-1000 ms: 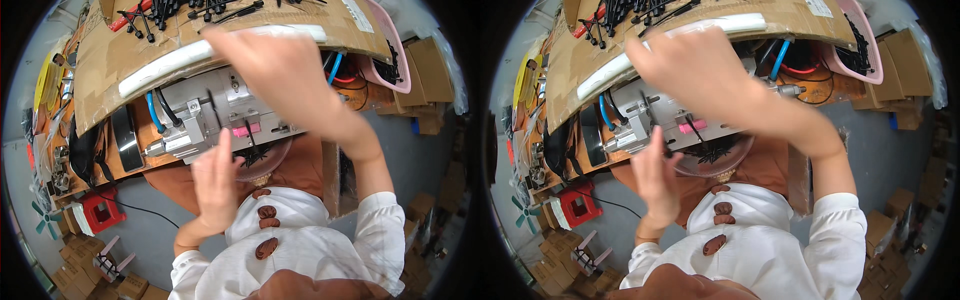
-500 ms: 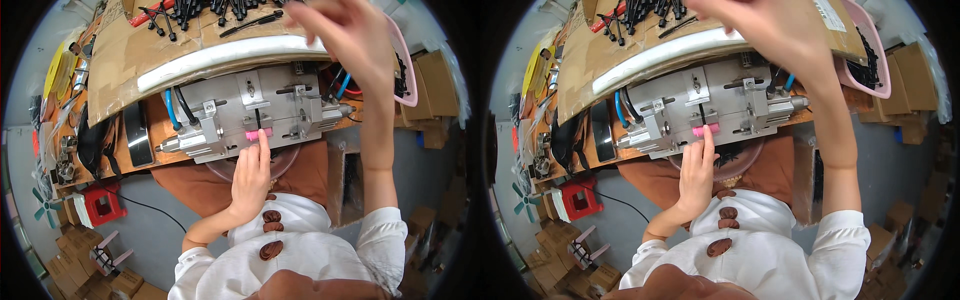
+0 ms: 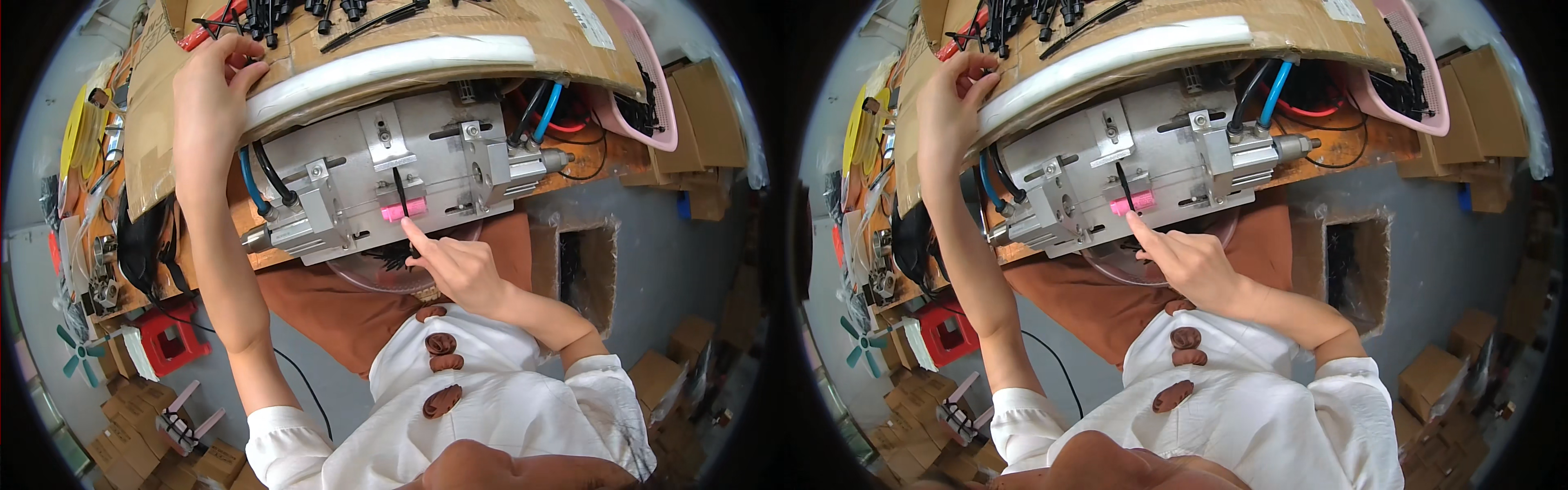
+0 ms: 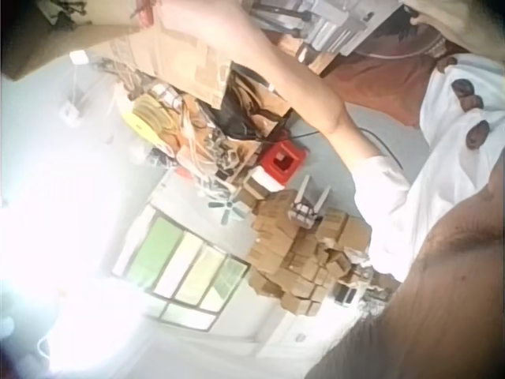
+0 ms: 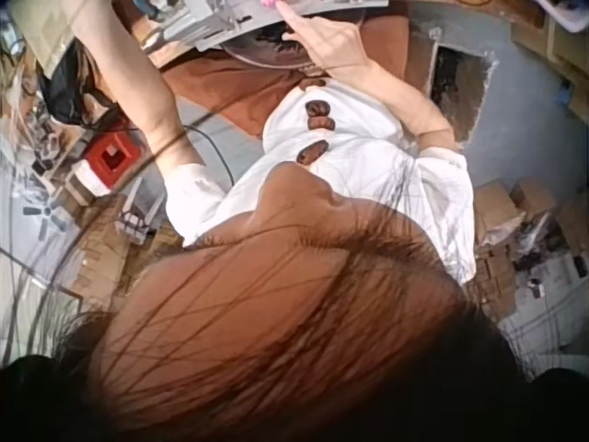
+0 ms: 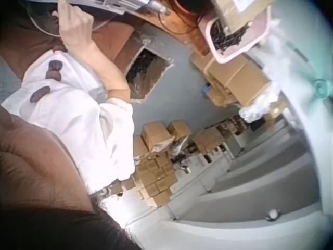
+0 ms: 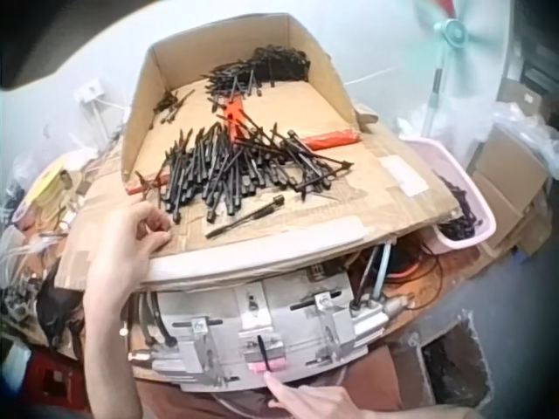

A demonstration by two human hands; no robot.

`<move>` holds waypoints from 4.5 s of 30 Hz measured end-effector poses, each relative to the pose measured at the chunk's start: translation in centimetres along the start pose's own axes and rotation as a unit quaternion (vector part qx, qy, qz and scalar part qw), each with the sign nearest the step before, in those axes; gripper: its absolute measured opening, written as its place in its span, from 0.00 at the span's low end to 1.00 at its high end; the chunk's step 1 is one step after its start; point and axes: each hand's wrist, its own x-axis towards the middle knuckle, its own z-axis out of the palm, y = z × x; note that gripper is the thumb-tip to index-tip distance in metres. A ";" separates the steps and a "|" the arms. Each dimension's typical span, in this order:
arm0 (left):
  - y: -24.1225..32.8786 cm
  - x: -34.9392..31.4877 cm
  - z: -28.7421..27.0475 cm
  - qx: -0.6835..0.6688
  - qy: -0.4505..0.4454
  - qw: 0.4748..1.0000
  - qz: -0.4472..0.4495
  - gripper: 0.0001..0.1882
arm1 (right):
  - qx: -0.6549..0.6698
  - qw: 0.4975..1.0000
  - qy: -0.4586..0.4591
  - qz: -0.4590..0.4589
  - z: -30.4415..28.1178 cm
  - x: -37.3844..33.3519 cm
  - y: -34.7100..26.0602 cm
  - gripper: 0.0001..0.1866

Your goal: The person picks up plastic cable ties from a cardboard box and feeds them individually into a bench-mounted processing machine. The person then scoops a large quantity of ties from the box onto the machine tray and continues feeding them one by one.

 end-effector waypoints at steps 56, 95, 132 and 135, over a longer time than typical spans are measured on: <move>0.6 1.9 1.4 -0.054 -0.017 0.993 0.108 0.08 | -0.117 0.990 -0.021 -0.082 -7.0 5.7 0.7 0.22; 6.6 -4.2 2.8 0.047 0.149 0.976 0.152 0.16 | 0.004 1.000 0.002 -0.002 -2.5 -0.7 -0.1 0.33; 9.8 -20.7 8.4 0.012 -0.081 0.994 0.072 0.37 | 0.326 0.901 0.212 0.194 -16.2 13.0 8.3 0.10; 10.2 -19.9 8.6 0.019 -0.094 0.993 0.072 0.38 | 0.330 0.907 0.204 0.167 -16.0 10.8 7.5 0.09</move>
